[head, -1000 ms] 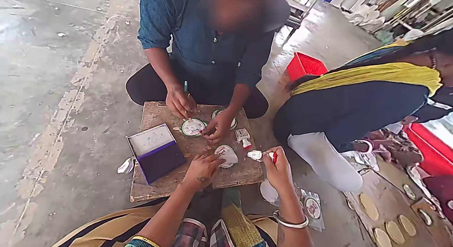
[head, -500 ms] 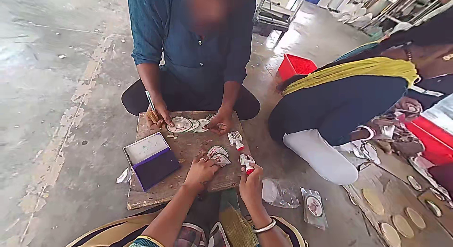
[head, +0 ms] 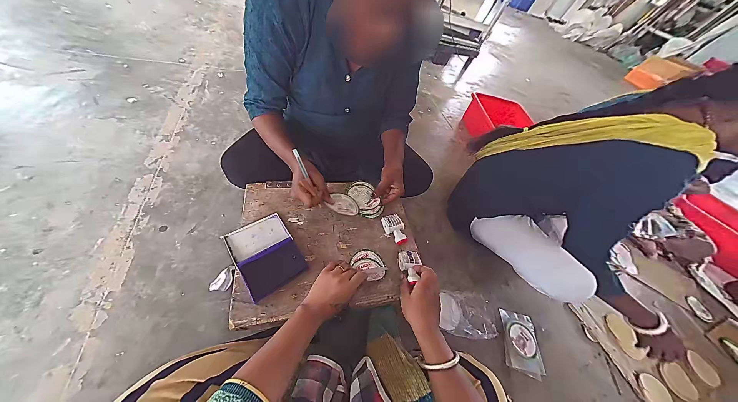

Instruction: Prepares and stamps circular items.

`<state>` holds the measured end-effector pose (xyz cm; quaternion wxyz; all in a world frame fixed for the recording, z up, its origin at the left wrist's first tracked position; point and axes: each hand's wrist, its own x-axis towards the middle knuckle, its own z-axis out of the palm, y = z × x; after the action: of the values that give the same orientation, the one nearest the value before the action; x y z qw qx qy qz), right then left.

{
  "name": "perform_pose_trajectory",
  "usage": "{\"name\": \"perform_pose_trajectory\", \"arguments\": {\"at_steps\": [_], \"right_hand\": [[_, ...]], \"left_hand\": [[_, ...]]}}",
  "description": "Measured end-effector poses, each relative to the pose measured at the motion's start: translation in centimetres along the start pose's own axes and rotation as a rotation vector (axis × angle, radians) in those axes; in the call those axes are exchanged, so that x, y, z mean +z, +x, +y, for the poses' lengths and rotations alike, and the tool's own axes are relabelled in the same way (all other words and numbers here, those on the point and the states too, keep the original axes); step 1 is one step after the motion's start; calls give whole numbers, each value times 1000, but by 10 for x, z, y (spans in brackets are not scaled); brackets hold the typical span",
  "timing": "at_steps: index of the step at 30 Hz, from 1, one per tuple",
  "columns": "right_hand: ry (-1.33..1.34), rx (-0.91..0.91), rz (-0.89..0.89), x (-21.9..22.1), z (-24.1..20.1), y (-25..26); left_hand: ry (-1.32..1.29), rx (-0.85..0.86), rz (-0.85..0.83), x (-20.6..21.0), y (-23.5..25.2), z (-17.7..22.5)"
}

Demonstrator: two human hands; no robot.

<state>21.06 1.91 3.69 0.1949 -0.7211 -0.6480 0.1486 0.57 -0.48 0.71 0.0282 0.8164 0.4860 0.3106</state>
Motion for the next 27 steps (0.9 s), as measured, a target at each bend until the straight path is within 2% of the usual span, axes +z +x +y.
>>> {"name": "perform_pose_trajectory", "arguments": {"at_steps": [2,5,7,10,11,13,16,19,21,23,25,27], "right_hand": [[-19,18,6,-11,-4,-2],[190,-45,96,-24,-9,-10],[407,27,-70,-29,-16,-22],[723,278,-441,-26,-32,-33],[823,371,-497,-26,-36,-33],[970,494,-500,-29,-40,-29],[1036,588,-479,-31,-35,-22],[963,538,-448,-34,-29,-20],[917,449,-417,-38,-26,-22],[876,315,-395,-40,-24,-24],[802,179,-409,-43,-27,-29],[752,75,-438,-46,-29,-38]], "left_hand": [[7,27,37,2,-2,-2],[67,99,157,8,-7,-6],[134,148,219,9,-12,-6],[185,201,278,6,-19,0],[185,218,289,4,-20,3],[165,247,292,1,-23,10],[160,305,282,-2,-27,17],[30,304,319,2,-33,18],[-198,89,387,4,-38,28],[-537,-286,413,-5,-33,47],[-876,-665,320,-22,-16,61],[-1085,-839,242,-31,-6,69]]}}
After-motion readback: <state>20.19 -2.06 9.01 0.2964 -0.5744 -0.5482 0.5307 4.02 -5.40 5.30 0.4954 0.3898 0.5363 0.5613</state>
